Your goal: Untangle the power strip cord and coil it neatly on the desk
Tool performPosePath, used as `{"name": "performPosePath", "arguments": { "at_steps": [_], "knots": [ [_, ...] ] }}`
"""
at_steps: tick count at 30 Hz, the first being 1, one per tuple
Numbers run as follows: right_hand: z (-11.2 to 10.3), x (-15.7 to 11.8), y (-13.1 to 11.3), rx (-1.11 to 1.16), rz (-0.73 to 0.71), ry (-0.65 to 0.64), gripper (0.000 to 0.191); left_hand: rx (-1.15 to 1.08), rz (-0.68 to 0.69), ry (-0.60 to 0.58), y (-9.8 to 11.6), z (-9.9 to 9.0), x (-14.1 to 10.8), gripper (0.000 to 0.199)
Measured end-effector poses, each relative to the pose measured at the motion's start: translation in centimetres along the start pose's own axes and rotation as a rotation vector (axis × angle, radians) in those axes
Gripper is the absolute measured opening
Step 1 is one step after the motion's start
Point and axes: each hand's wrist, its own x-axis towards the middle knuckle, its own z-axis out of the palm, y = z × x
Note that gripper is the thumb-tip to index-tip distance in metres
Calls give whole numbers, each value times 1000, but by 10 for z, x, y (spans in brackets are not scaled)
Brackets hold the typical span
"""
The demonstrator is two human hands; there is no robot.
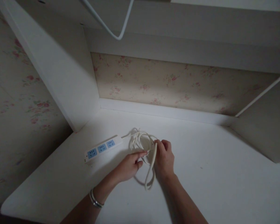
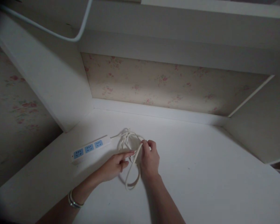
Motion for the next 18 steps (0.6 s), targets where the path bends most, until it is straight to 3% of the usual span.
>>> {"name": "performPosePath", "arguments": {
  "at_steps": [3,6,13,18],
  "knots": [
    [-1,1,-3,125,36,76,29,145,36,-56,-5,2,0,43],
    [-1,2,-2,192,33,94,29,184,2,-33,-10,3,0,41],
    [6,3,3,154,-64,-53,28,172,148,124,-4,2,3,26],
    [6,1,1,160,-100,-59,25,177,202,198,1,-1,4,26]
  ]
}}
